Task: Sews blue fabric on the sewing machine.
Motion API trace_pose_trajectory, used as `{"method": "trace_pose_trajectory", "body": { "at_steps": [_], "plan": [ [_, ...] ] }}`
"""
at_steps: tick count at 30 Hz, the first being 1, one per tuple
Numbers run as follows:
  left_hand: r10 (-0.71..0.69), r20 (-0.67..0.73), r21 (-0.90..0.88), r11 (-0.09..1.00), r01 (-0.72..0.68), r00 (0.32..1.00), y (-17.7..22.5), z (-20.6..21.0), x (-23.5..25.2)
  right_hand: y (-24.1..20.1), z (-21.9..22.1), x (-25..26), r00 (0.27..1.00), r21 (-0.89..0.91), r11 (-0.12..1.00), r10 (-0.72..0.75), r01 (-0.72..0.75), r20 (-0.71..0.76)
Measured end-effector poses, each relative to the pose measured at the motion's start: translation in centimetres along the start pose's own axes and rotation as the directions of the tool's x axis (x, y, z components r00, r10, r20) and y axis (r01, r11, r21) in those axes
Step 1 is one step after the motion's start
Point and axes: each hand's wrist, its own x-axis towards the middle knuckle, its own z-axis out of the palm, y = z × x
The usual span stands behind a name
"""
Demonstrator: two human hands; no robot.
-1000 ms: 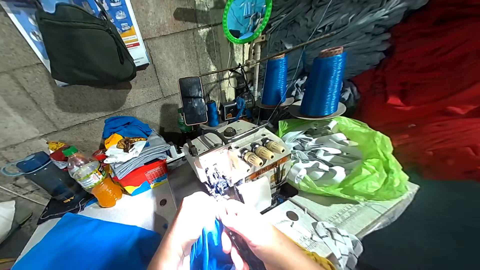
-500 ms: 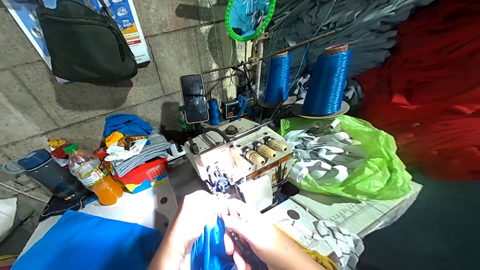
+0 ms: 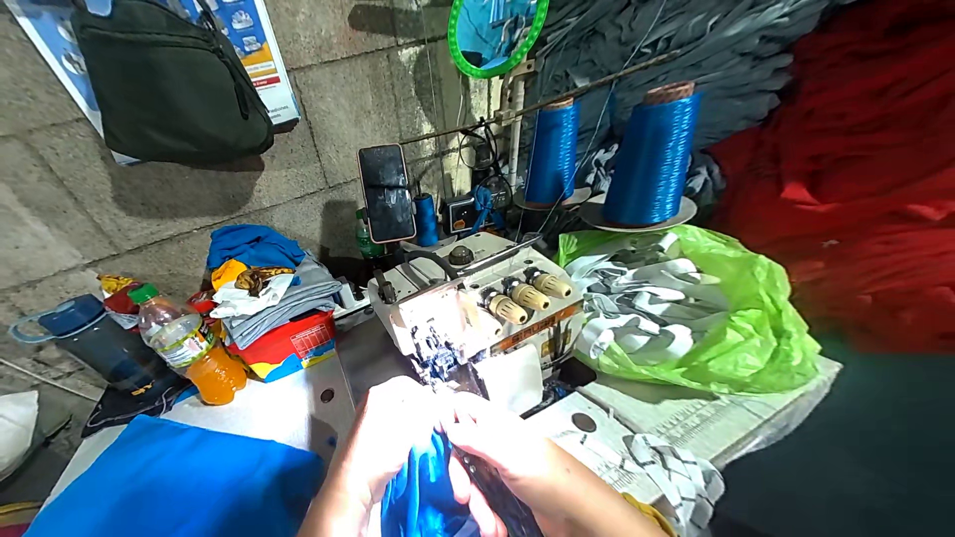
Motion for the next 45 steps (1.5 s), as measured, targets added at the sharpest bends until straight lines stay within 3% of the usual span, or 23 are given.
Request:
{"method": "trace_pose_trajectory", "body": {
  "at_steps": [7,9,12,16,19,22,26,32,38,42,45],
  "plan": [
    [-0.005,0.036,0.001,1.000,0.005,0.999,0.3,-0.1,-0.2,0.4,1.2,0.0,0.996,0.085,0.996,-0.030,0.037,-0.088],
    [0.003,0.034,0.013,1.000,-0.004,0.999,0.4,-0.2,-0.2,0.7,1.8,-0.1,0.981,-0.044,0.994,-0.107,0.101,-0.161],
    [0.030,0.044,-0.016,0.999,-0.030,0.999,0.4,-0.3,-0.3,2.0,2.3,0.0,0.909,-0.315,0.910,-0.349,0.271,-0.228],
    [0.049,0.073,-0.049,0.998,-0.045,0.996,0.4,-0.6,-0.5,2.6,1.8,0.4,0.899,-0.131,0.906,-0.418,0.402,-0.130],
    [0.096,0.094,-0.068,0.994,-0.090,0.991,0.0,-0.5,-0.5,3.0,1.4,0.6,0.920,0.119,0.913,-0.384,0.390,-0.071],
    [0.161,0.058,-0.053,0.986,-0.158,0.985,-0.9,-0.3,-0.5,2.1,1.0,0.7,0.972,0.242,0.941,-0.225,0.235,-0.069],
    [0.344,0.090,0.051,0.936,-0.349,0.935,-1.9,-0.4,-0.8,1.4,0.8,0.5,0.987,0.204,0.966,-0.152,0.160,-0.053],
    [0.255,0.012,0.112,0.961,-0.254,0.967,-1.7,-0.1,-0.7,0.9,0.5,0.1,0.985,0.047,0.985,-0.161,0.163,-0.060],
    [0.410,0.071,0.108,0.903,-0.416,0.909,-2.5,-0.4,-0.7,0.7,0.8,0.2,0.987,0.021,0.992,-0.118,0.121,-0.105],
    [0.341,-0.016,0.010,0.940,-0.341,0.940,-2.1,0.2,-0.9,1.4,0.5,0.3,0.977,-0.008,0.978,-0.209,0.209,-0.046],
    [0.373,-0.040,0.015,0.928,-0.372,0.927,-2.4,0.4,-0.7,1.9,0.1,0.4,0.958,-0.008,0.958,-0.287,0.287,0.011]
  ]
}}
